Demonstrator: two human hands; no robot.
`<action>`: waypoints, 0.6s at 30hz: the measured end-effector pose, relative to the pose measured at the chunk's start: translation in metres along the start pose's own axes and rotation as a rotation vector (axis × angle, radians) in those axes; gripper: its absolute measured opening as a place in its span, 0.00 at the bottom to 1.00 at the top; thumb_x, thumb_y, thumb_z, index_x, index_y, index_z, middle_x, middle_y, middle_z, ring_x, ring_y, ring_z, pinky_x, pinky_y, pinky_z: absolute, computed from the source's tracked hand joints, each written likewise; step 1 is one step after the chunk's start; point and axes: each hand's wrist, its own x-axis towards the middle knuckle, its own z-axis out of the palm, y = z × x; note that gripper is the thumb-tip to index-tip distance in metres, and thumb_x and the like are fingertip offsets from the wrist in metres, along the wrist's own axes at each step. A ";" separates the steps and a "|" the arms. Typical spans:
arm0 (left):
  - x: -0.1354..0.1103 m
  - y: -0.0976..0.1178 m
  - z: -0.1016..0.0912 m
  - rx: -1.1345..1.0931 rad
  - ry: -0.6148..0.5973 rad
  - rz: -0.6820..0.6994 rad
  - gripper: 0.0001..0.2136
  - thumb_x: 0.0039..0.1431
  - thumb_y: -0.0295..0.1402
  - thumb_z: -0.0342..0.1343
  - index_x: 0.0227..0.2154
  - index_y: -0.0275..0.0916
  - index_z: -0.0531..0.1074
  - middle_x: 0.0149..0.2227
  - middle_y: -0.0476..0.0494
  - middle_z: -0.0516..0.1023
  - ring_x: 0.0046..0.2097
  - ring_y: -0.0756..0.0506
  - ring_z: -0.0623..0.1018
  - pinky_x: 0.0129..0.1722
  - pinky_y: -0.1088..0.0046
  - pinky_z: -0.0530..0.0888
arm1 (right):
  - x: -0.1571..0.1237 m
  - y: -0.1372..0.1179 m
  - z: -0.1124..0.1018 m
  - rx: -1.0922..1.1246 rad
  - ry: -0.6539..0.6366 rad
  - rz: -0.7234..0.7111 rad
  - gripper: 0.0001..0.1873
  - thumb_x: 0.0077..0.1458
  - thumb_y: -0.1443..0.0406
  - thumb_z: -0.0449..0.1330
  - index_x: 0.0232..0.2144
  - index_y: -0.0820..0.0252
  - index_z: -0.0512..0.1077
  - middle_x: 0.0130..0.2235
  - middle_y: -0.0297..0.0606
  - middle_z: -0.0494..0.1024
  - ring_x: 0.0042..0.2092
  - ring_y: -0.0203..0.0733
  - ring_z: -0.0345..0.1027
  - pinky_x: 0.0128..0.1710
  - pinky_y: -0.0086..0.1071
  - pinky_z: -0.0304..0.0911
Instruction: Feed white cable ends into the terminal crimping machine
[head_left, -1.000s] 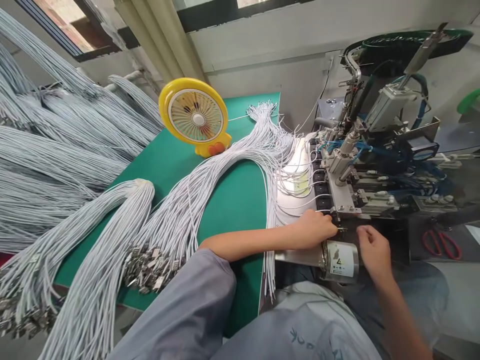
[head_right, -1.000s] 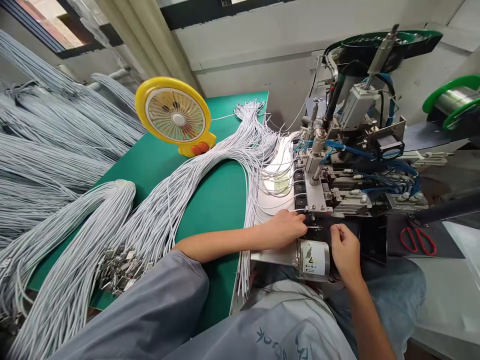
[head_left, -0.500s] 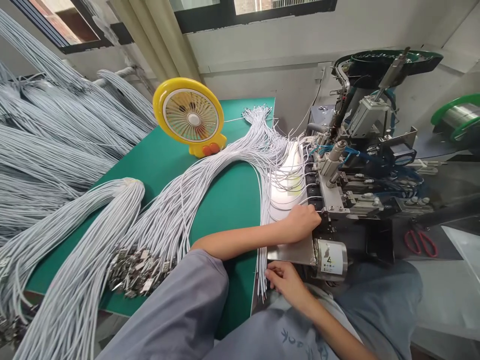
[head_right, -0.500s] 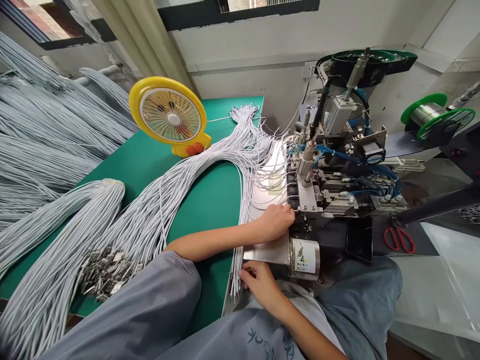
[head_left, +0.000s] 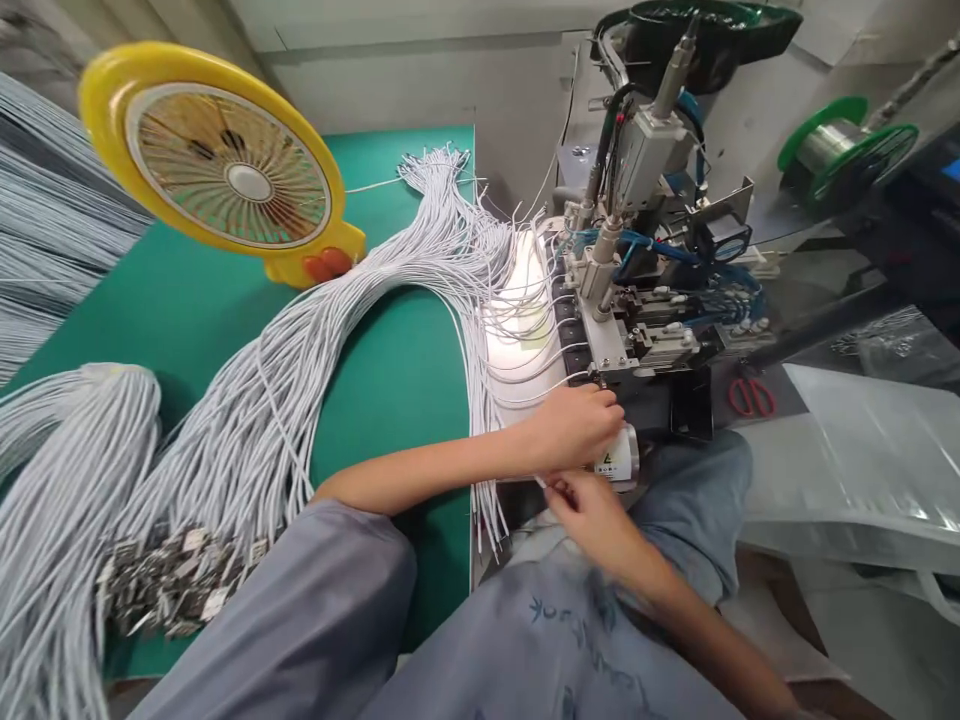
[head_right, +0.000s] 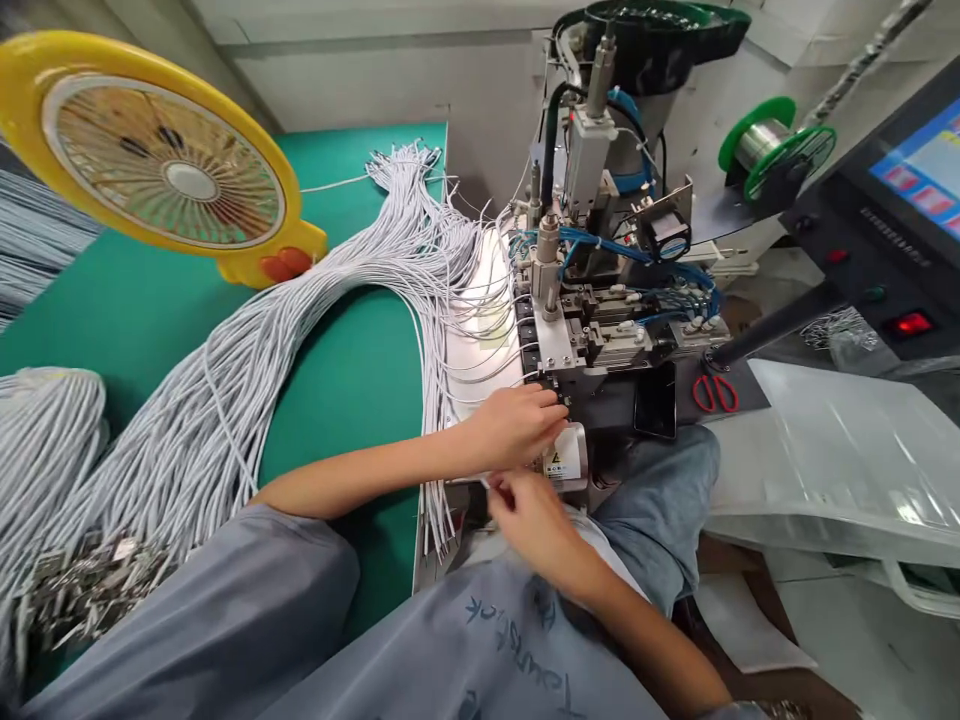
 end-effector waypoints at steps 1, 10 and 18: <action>-0.001 0.003 -0.001 -0.033 0.018 0.031 0.14 0.64 0.33 0.42 0.29 0.35 0.71 0.29 0.43 0.73 0.35 0.46 0.74 0.29 0.72 0.65 | -0.002 0.001 -0.013 -0.021 0.055 0.019 0.10 0.52 0.65 0.52 0.21 0.62 0.68 0.21 0.34 0.70 0.24 0.35 0.60 0.25 0.28 0.52; 0.001 0.000 -0.004 -0.130 -0.094 -0.029 0.12 0.61 0.30 0.44 0.28 0.35 0.71 0.29 0.44 0.75 0.30 0.47 0.74 0.26 0.74 0.62 | 0.009 0.017 -0.089 0.145 0.527 0.068 0.09 0.48 0.61 0.56 0.29 0.60 0.72 0.26 0.37 0.75 0.26 0.38 0.68 0.26 0.29 0.62; -0.003 -0.021 -0.051 -0.183 0.228 -0.145 0.14 0.63 0.30 0.42 0.29 0.34 0.72 0.26 0.47 0.72 0.27 0.52 0.69 0.26 0.76 0.59 | -0.010 0.005 -0.012 -0.237 0.124 0.085 0.07 0.54 0.63 0.55 0.34 0.60 0.71 0.33 0.42 0.79 0.33 0.45 0.74 0.34 0.34 0.64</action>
